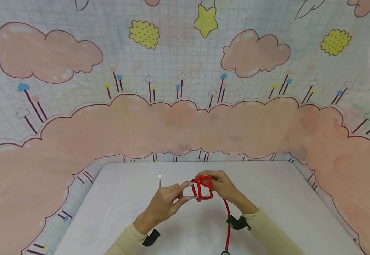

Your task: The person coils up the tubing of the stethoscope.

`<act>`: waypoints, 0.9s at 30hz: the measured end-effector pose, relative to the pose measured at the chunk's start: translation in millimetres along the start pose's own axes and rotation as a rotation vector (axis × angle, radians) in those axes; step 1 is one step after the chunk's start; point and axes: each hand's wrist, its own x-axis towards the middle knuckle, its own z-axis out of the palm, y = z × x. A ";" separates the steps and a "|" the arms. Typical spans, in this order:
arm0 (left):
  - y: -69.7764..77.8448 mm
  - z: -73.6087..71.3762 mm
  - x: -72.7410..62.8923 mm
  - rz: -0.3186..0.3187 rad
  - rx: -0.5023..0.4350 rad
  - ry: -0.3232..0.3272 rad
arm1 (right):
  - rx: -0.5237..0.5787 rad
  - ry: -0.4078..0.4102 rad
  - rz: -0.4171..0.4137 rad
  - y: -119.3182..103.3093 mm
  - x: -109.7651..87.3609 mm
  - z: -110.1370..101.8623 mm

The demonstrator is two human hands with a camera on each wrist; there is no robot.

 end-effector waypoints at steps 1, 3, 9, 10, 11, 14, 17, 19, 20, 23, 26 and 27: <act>0.0 0.7 -0.6 -0.014 -0.005 0.001 | 0.017 0.009 0.020 2.0 -0.5 2.6; 0.2 2.3 -1.3 -0.039 -0.016 0.004 | 0.043 0.033 0.067 5.5 -1.8 7.4; -0.2 5.7 -2.1 -0.106 -0.018 0.014 | 0.103 0.112 0.149 11.7 -5.4 18.1; -1.0 6.0 -2.3 -0.121 -0.019 0.019 | 0.105 0.123 0.158 12.6 -5.2 19.6; -1.9 6.1 -2.5 -0.139 -0.022 0.025 | 0.105 0.131 0.168 13.8 -5.0 21.0; -5.6 4.6 -2.4 -0.187 -0.029 0.062 | 0.107 0.135 0.198 18.5 -4.2 25.0; -10.7 1.8 -1.6 -0.214 -0.030 0.117 | 0.089 0.115 0.218 24.4 -4.7 28.2; -14.0 0.4 -1.6 -0.226 -0.022 0.138 | 0.079 0.108 0.231 27.2 -5.8 29.7; -15.4 0.2 -1.7 -0.231 -0.019 0.145 | 0.067 0.104 0.237 28.3 -6.6 30.3; -18.7 0.8 -2.7 -0.268 -0.018 0.157 | 0.045 0.087 0.248 28.7 -9.0 32.3; -19.8 1.3 -2.9 -0.313 -0.019 0.172 | 0.036 0.061 0.252 28.0 -11.8 34.7; -20.0 1.4 -2.9 -0.328 -0.018 0.176 | 0.034 0.058 0.251 27.4 -12.5 35.7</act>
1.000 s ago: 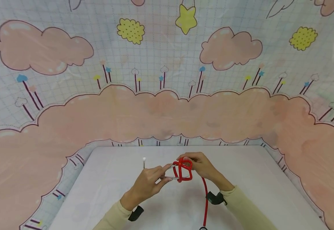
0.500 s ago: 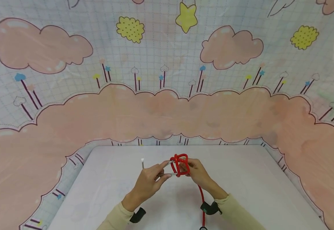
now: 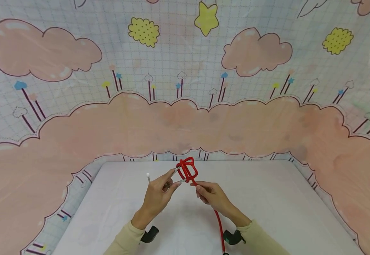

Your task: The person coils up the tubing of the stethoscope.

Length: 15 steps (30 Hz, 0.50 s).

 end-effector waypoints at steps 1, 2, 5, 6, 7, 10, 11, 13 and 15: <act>0.0 -0.1 0.1 -0.011 0.004 0.005 | -0.010 0.002 0.001 0.8 -0.7 1.1; -0.1 -0.1 0.3 -0.017 0.007 0.008 | -0.014 0.007 0.002 0.6 -1.7 2.1; -1.6 0.3 0.0 -0.027 0.016 0.019 | -0.041 0.027 -0.004 -0.3 -4.8 4.9; -2.2 0.5 -0.1 -0.028 0.019 0.024 | -0.054 0.033 -0.013 -0.2 -5.8 5.6; -2.7 0.8 -0.4 -0.032 0.022 0.027 | -0.073 0.035 -0.027 0.1 -6.7 6.2; -4.7 1.6 -0.6 -0.054 0.041 0.034 | -0.145 0.035 -0.086 -0.8 -9.8 6.9; -5.6 2.0 -0.9 -0.062 0.049 0.037 | -0.169 0.033 -0.107 -1.4 -10.8 7.0; -6.3 2.2 -1.4 -0.082 0.069 0.039 | -0.210 0.028 -0.145 -2.6 -12.4 6.9; -7.3 2.6 -1.7 -0.093 0.084 0.040 | -0.233 0.025 -0.173 -4.7 -14.1 6.8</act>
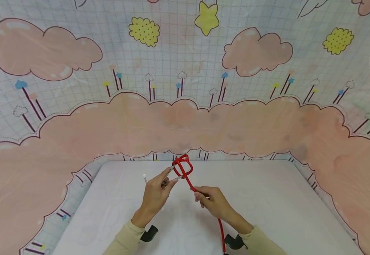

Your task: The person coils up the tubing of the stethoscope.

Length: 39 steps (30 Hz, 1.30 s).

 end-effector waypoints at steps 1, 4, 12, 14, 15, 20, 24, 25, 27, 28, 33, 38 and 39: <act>-0.3 0.0 -0.3 -0.005 0.001 -0.002 | -0.008 0.001 -0.008 -0.9 -0.5 0.0; -0.8 -0.2 -0.8 -0.025 0.007 -0.010 | -0.047 0.010 -0.025 -3.1 -2.4 -0.1; -3.4 -1.3 -2.1 -0.070 0.011 -0.015 | -0.122 0.003 -0.030 -13.0 -10.9 1.8; -4.5 -1.4 -2.3 -0.068 0.014 -0.016 | -0.116 0.004 -0.041 -15.4 -12.9 1.7; -5.3 -1.3 -2.5 -0.071 0.016 -0.016 | -0.112 0.003 -0.048 -16.6 -13.9 1.5; -8.1 -1.7 -2.8 -0.086 0.017 -0.017 | -0.115 -0.002 -0.079 -21.3 -19.0 -0.7; -8.2 -2.1 -3.9 -0.084 0.019 -0.026 | -0.147 0.003 -0.098 -24.6 -22.0 -3.5; -8.2 -2.0 -4.1 -0.082 0.021 -0.027 | -0.153 0.003 -0.104 -25.3 -22.5 -4.2; -8.5 -1.8 -4.8 -0.088 0.025 -0.032 | -0.157 0.005 -0.116 -27.0 -23.5 -5.3; -8.6 -1.8 -5.2 -0.089 0.029 -0.035 | -0.161 0.010 -0.125 -27.7 -23.9 -5.7; -8.8 -1.8 -6.9 -0.103 0.046 -0.061 | -0.192 0.062 -0.167 -31.1 -26.1 -8.4; -5.8 -2.5 -7.9 -0.088 0.060 -0.071 | -0.213 0.058 -0.181 -34.3 -26.0 -13.0; -4.9 -2.6 -8.0 -0.086 0.060 -0.073 | -0.218 0.049 -0.180 -35.1 -25.7 -14.1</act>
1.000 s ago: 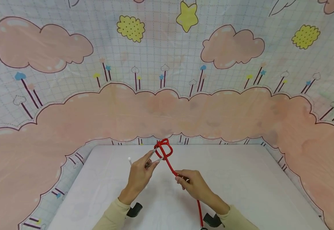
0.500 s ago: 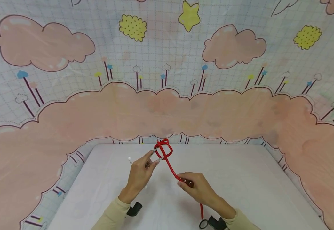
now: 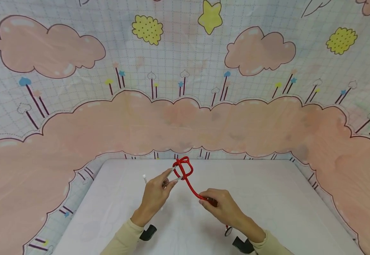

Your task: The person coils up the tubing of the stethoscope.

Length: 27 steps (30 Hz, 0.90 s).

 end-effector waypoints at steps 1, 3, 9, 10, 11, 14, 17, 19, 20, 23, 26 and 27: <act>1.3 -0.5 -0.2 0.000 0.002 -0.005 | -0.005 -0.008 0.001 -0.7 0.4 -1.3; 3.1 -0.8 -0.9 -0.001 0.010 -0.017 | -0.021 -0.019 -0.001 -1.7 1.2 -3.9; 7.3 -0.9 -6.1 -0.012 0.029 -0.068 | -0.046 -0.018 -0.023 -4.1 1.7 -11.5; 8.1 -1.2 -6.9 -0.013 0.027 -0.075 | -0.049 -0.019 -0.029 -4.2 1.6 -12.5; 8.5 -1.0 -7.8 -0.010 0.028 -0.080 | -0.052 -0.021 -0.037 -4.2 1.5 -13.6; 9.6 -0.6 -9.5 -0.003 0.033 -0.091 | -0.061 -0.025 -0.065 -4.3 1.8 -16.5; 10.7 -0.5 -9.9 0.019 0.041 -0.098 | -0.078 -0.023 -0.108 -4.5 3.4 -19.5; 12.2 -1.5 -10.0 0.032 0.044 -0.109 | -0.088 -0.017 -0.137 -4.6 4.6 -21.7; 13.0 -2.0 -10.0 0.040 0.040 -0.115 | -0.094 -0.011 -0.155 -4.4 5.2 -22.6; 16.7 -4.0 -10.3 0.058 0.037 -0.136 | -0.104 0.005 -0.201 -3.2 7.0 -24.8; 19.4 -5.1 -11.0 0.083 0.030 -0.160 | -0.109 0.012 -0.225 -2.8 8.3 -26.4; 20.0 -5.0 -11.3 0.091 0.035 -0.171 | -0.114 0.013 -0.227 -2.9 8.5 -27.2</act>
